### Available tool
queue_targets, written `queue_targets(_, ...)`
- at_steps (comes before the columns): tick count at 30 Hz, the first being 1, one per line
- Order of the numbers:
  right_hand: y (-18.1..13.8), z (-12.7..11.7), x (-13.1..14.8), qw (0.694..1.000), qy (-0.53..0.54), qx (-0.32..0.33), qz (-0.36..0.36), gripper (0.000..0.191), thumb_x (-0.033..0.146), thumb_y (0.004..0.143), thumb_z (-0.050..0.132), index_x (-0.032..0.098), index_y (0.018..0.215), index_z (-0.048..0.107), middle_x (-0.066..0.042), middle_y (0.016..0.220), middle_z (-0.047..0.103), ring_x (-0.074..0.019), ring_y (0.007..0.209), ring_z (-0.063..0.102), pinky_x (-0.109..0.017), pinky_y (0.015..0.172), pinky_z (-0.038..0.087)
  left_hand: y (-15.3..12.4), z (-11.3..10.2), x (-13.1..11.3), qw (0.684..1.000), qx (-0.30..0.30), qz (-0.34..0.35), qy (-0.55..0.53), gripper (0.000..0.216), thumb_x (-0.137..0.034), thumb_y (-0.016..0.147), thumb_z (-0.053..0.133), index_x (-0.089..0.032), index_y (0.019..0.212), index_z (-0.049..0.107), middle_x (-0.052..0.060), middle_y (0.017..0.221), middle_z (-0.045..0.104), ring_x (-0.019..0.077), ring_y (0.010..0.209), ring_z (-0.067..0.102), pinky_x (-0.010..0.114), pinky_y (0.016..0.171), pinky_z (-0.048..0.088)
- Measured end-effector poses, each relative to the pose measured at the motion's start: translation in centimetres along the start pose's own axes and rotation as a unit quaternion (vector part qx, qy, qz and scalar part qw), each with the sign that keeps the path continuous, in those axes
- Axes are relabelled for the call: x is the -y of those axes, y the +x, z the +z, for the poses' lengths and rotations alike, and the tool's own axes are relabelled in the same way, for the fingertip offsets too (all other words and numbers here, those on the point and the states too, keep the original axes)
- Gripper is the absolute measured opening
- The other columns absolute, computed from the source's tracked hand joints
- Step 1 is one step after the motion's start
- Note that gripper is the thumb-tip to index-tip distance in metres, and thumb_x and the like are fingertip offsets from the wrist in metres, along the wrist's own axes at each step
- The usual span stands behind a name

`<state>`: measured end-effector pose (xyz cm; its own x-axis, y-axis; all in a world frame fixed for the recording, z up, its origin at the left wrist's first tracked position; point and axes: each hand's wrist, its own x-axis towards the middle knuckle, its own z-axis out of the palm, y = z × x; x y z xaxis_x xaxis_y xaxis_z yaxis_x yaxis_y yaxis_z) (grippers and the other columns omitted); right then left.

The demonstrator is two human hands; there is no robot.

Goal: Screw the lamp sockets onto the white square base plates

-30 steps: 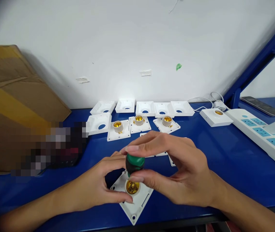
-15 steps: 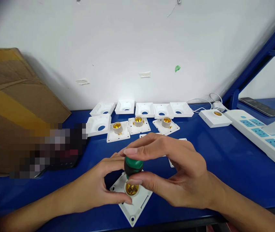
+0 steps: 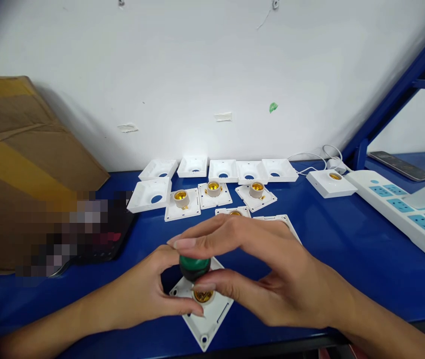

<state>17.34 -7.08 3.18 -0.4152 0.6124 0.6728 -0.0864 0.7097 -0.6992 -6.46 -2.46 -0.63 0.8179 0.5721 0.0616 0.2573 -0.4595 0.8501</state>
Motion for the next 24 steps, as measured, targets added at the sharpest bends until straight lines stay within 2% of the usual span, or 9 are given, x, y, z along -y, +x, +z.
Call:
queue_targets(2,0.1,0.0,0.3,1.0,0.007,0.022,0.017,0.059,-0.001,0.089,0.075,0.019,0.143,0.063,-0.012,0.13,0.077,-0.0263,0.129,0.07,-0.042,0.101,0.065,0.0,0.0,0.0,1.0,0.0,-0.008,0.002,0.034,-0.038,0.078,0.093,-0.025,0.102,0.074,0.0,0.107,0.077,0.0272,0.111,0.067,0.045,0.108,0.048)
queue_targets(4,0.2,0.1,0.4,0.999,0.013,0.031,0.022,0.058,0.002,0.09,0.076,0.02,0.144,0.062,-0.012,0.129,0.077,-0.0265,0.128,0.07,-0.043,0.102,0.064,0.1,0.0,0.0,1.0,0.01,-0.019,0.003,0.033,-0.042,0.08,0.091,-0.025,0.102,0.074,0.001,0.108,0.077,0.0276,0.111,0.067,0.047,0.109,0.048)
queue_targets(7,0.6,0.6,0.3,1.0,-0.006,0.02,-0.009,0.055,0.002,0.09,0.076,0.019,0.141,0.063,-0.011,0.114,0.08,-0.0244,0.114,0.075,-0.04,0.089,0.066,0.2,0.0,0.1,0.999,0.027,-0.022,-0.002,0.033,-0.045,0.083,0.088,-0.023,0.103,0.074,0.003,0.103,0.077,0.0272,0.107,0.068,0.045,0.107,0.05)
queue_targets(10,1.2,0.9,-0.2,0.998,-0.043,0.016,-0.04,0.046,0.003,0.09,0.076,0.016,0.133,0.067,-0.008,0.098,0.078,-0.0202,0.099,0.075,-0.033,0.076,0.064,0.2,0.1,0.1,0.999,0.026,-0.016,-0.01,0.031,-0.041,0.082,0.089,-0.023,0.101,0.073,0.002,0.103,0.077,0.026,0.105,0.068,0.044,0.106,0.049)
queue_targets(13,1.4,0.8,-0.7,0.993,-0.095,-0.008,-0.062,0.043,0.006,0.087,0.081,0.016,0.126,0.068,-0.005,0.09,0.071,-0.0184,0.084,0.068,-0.033,0.069,0.06,0.2,0.1,0.0,1.0,0.01,-0.017,-0.004,0.033,-0.041,0.078,0.092,-0.022,0.096,0.073,0.001,0.1,0.075,0.0246,0.099,0.068,0.042,0.102,0.05)
queue_targets(16,1.4,0.5,-1.0,0.985,-0.149,-0.027,-0.085,0.048,0.011,0.084,0.085,0.017,0.127,0.065,-0.002,0.083,0.065,-0.0181,0.075,0.06,-0.035,0.063,0.056,0.0,0.1,-0.2,0.999,-0.004,-0.032,0.003,0.033,-0.043,0.078,0.092,-0.022,0.095,0.073,0.0,0.098,0.074,0.0239,0.095,0.068,0.04,0.099,0.051)
queue_targets(19,1.4,0.3,-0.7,0.985,-0.149,-0.005,-0.087,0.048,0.015,0.088,0.082,0.018,0.132,0.063,-0.005,0.09,0.07,-0.0207,0.083,0.067,-0.035,0.064,0.059,-0.1,0.1,-0.3,0.999,-0.001,-0.037,-0.005,0.035,-0.044,0.076,0.093,-0.023,0.095,0.072,0.0,0.098,0.075,0.0237,0.094,0.069,0.042,0.102,0.05)
queue_targets(22,1.3,0.4,-0.1,0.995,-0.075,0.026,-0.058,0.044,0.014,0.095,0.075,0.018,0.137,0.062,-0.014,0.113,0.076,-0.0254,0.108,0.074,-0.04,0.078,0.065,-0.1,0.2,-0.3,0.999,0.003,-0.049,-0.017,0.033,-0.043,0.079,0.091,-0.023,0.097,0.072,0.001,0.1,0.075,0.0257,0.101,0.068,0.043,0.102,0.051)
queue_targets(24,1.3,0.5,0.1,0.998,-0.028,0.038,-0.035,0.044,0.008,0.096,0.071,0.017,0.138,0.062,-0.015,0.117,0.078,-0.0248,0.112,0.074,-0.042,0.085,0.065,0.0,0.2,-0.3,0.999,0.007,-0.046,-0.023,0.031,-0.041,0.08,0.09,-0.023,0.098,0.072,0.001,0.102,0.074,0.0265,0.106,0.067,0.044,0.104,0.05)
